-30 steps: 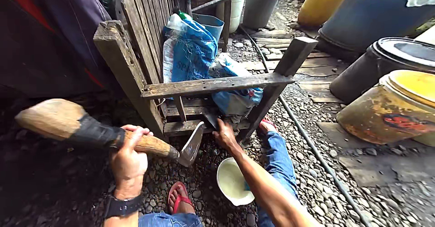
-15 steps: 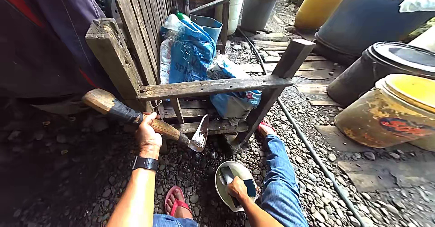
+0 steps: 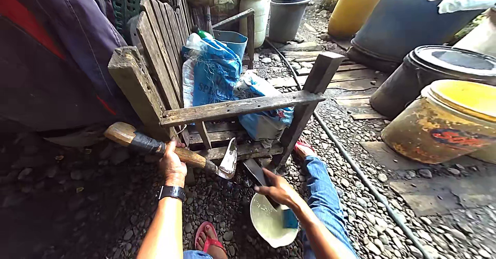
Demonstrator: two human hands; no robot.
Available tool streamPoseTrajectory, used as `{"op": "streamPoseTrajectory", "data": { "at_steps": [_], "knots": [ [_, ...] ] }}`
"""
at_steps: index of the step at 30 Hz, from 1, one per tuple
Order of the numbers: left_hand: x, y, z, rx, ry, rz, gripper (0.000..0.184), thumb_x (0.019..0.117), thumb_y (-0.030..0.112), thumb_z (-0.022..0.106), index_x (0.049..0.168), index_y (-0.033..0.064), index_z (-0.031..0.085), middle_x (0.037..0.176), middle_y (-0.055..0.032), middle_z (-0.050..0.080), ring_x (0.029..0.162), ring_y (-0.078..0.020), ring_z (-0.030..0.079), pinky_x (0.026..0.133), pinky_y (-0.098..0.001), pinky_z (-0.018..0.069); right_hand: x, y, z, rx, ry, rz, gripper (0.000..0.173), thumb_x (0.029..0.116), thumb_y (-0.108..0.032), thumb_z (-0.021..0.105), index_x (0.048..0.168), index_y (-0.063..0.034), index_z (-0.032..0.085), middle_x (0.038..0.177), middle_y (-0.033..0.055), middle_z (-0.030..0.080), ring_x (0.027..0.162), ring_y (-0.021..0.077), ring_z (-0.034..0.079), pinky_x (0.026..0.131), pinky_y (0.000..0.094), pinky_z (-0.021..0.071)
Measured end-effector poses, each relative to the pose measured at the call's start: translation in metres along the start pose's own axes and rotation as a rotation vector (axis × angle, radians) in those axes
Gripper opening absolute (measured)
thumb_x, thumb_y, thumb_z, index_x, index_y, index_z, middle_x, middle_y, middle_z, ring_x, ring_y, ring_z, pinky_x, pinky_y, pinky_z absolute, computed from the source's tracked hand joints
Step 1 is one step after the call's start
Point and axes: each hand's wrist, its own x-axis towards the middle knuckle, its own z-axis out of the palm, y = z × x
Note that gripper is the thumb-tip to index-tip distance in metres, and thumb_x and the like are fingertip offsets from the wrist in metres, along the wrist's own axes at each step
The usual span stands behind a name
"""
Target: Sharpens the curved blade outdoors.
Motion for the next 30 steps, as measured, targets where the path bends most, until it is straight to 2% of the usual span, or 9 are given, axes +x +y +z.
{"op": "streamPoseTrajectory", "data": {
  "at_steps": [2,5,8,13,16,20,23,27,30],
  "knots": [
    [-0.004,0.0,0.005,0.096,0.006,0.07,0.014,0.1045,0.011,0.059,0.092,0.0044,0.059,0.067,0.0004,0.058,0.057,-0.0092,0.06,0.06,-0.0257,0.056,0.028,-0.031,0.009,-0.064,0.06,-0.152,0.087,0.0872,-0.028,0.081,0.159,-0.0043,0.037,0.148,0.0309,0.046,0.132,0.0438,0.052,0.11,0.0554,0.0434],
    [-0.006,-0.001,0.009,0.162,-0.012,0.16,0.01,0.1023,0.007,0.062,0.094,0.0023,0.059,0.067,-0.0002,0.058,0.057,-0.0085,0.06,0.061,-0.0247,0.0557,0.069,-0.063,0.031,-0.257,0.113,-0.216,0.07,0.0962,-0.031,0.07,0.157,-0.0096,0.042,0.149,0.0336,0.044,0.135,0.0477,0.047,0.113,0.0527,0.0408],
    [-0.004,-0.003,0.007,0.153,-0.07,0.201,0.01,0.101,0.0,0.059,0.091,0.0022,0.057,0.066,0.0001,0.058,0.056,-0.008,0.06,0.059,-0.0241,0.0561,0.093,-0.061,0.051,-0.387,0.13,-0.272,0.057,0.1029,-0.036,0.059,0.155,-0.0158,0.048,0.147,0.0354,0.045,0.136,0.0505,0.044,0.114,0.054,0.0386],
    [0.002,-0.003,0.004,0.089,-0.168,0.225,0.016,0.0986,-0.007,0.055,0.087,0.0043,0.055,0.06,0.002,0.06,0.052,-0.0073,0.061,0.055,-0.0235,0.0573,0.118,-0.06,0.048,-0.496,0.219,-0.277,0.061,0.1066,-0.047,0.049,0.159,-0.0173,0.041,0.146,0.0384,0.046,0.134,0.0552,0.047,0.108,0.0607,0.042],
    [0.005,-0.006,0.003,0.078,-0.166,0.22,0.016,0.0977,-0.008,0.056,0.087,0.0044,0.055,0.06,0.0015,0.06,0.051,-0.0083,0.062,0.055,-0.0246,0.058,0.114,-0.072,0.054,-0.505,0.189,-0.179,0.058,0.1092,-0.044,0.043,0.161,-0.0189,0.037,0.149,0.0378,0.042,0.136,0.0547,0.045,0.107,0.0606,0.0434],
    [0.01,-0.008,0.0,0.066,-0.203,0.223,0.015,0.0969,-0.009,0.055,0.089,0.0041,0.055,0.061,0.0025,0.061,0.052,-0.0081,0.063,0.057,-0.0244,0.0589,0.066,-0.05,0.076,-0.549,0.011,-0.357,0.055,0.1082,-0.036,0.046,0.16,-0.0174,0.04,0.141,0.0375,0.049,0.128,0.0542,0.052,0.099,0.0593,0.049],
    [0.01,-0.008,-0.007,0.048,-0.239,0.238,0.019,0.0951,-0.01,0.052,0.085,0.0064,0.055,0.059,0.0033,0.062,0.052,-0.0077,0.063,0.057,-0.0234,0.0585,0.092,-0.057,0.063,-0.581,0.09,-0.35,0.056,0.1077,-0.032,0.046,0.16,-0.0161,0.038,0.144,0.0395,0.047,0.131,0.057,0.049,0.1,0.0638,0.0476],
    [0.014,-0.009,-0.008,0.053,-0.193,0.241,0.019,0.0955,-0.01,0.053,0.085,0.0057,0.055,0.058,0.002,0.062,0.05,-0.0083,0.063,0.055,-0.0235,0.058,0.13,-0.087,0.051,-0.531,0.213,-0.134,0.057,0.1103,-0.036,0.04,0.163,-0.0173,0.032,0.152,0.0357,0.041,0.139,0.0528,0.043,0.107,0.06,0.0432],
    [0.017,-0.011,-0.006,0.052,-0.167,0.265,0.018,0.095,-0.01,0.055,0.085,0.0051,0.056,0.057,0.0028,0.061,0.049,-0.008,0.062,0.055,-0.0231,0.0578,0.096,-0.067,0.071,-0.544,0.094,-0.287,0.056,0.1088,-0.035,0.043,0.162,-0.0168,0.035,0.147,0.0378,0.045,0.133,0.0551,0.048,0.102,0.0624,0.0465]
  ]
}}
